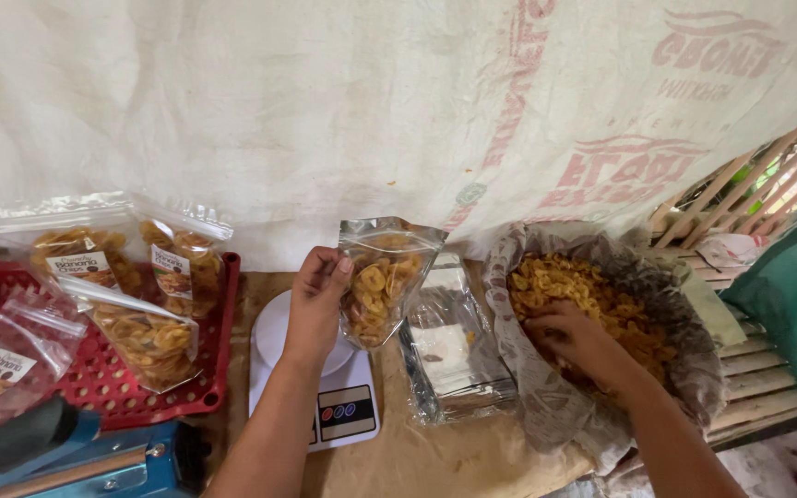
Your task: The person fills small plastic pouches with banana chips from a large basket, placing each pouch on a digital scale to check its weight.
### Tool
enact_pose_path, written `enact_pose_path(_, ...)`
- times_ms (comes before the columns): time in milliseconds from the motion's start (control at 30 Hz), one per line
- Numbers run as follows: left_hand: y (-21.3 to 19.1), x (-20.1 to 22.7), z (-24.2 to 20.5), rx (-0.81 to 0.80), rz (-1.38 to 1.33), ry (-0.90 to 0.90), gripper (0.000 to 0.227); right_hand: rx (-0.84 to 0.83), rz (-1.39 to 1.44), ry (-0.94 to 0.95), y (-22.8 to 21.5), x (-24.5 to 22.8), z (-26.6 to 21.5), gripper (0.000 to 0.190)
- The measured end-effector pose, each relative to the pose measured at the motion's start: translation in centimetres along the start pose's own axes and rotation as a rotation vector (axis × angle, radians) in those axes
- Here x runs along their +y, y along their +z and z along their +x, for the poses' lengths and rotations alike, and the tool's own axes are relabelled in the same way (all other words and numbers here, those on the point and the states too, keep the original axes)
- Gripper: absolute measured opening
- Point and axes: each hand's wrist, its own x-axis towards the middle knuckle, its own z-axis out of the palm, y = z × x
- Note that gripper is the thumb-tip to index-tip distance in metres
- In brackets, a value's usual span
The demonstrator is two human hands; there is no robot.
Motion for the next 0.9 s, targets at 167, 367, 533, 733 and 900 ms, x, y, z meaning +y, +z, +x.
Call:
enact_pose_path(167, -0.2, -1.1, 0.1, -0.025, 0.017, 0.029, 0.011, 0.136, 0.352, 0.385, -2.0, 1.9, -0.9, 0.03)
enact_pose_path(367, 0.7, -1.1, -0.5, -0.071, 0.085, -0.009, 0.009, 0.239, 0.614, 0.4, -3.0, 1.9, -0.4, 0.027)
enact_pose_path(533, 1.8, -0.6, -1.1, -0.071, 0.068, -0.069, 0.008, 0.266, 0.765, 0.424, -3.6, 0.7, 1.7, 0.031)
enact_pose_path(733, 1.7, -1.2, -1.0, -0.183, 0.182, -0.037, 0.009, 0.305, 0.722, 0.453, -6.5, -5.8, 4.1, 0.031)
enact_pose_path(900, 1.5, -1.8, -1.0, -0.258, 0.065, -0.025, 0.008, 0.155, 0.458, 0.122, -10.3, -16.1, 4.8, 0.022)
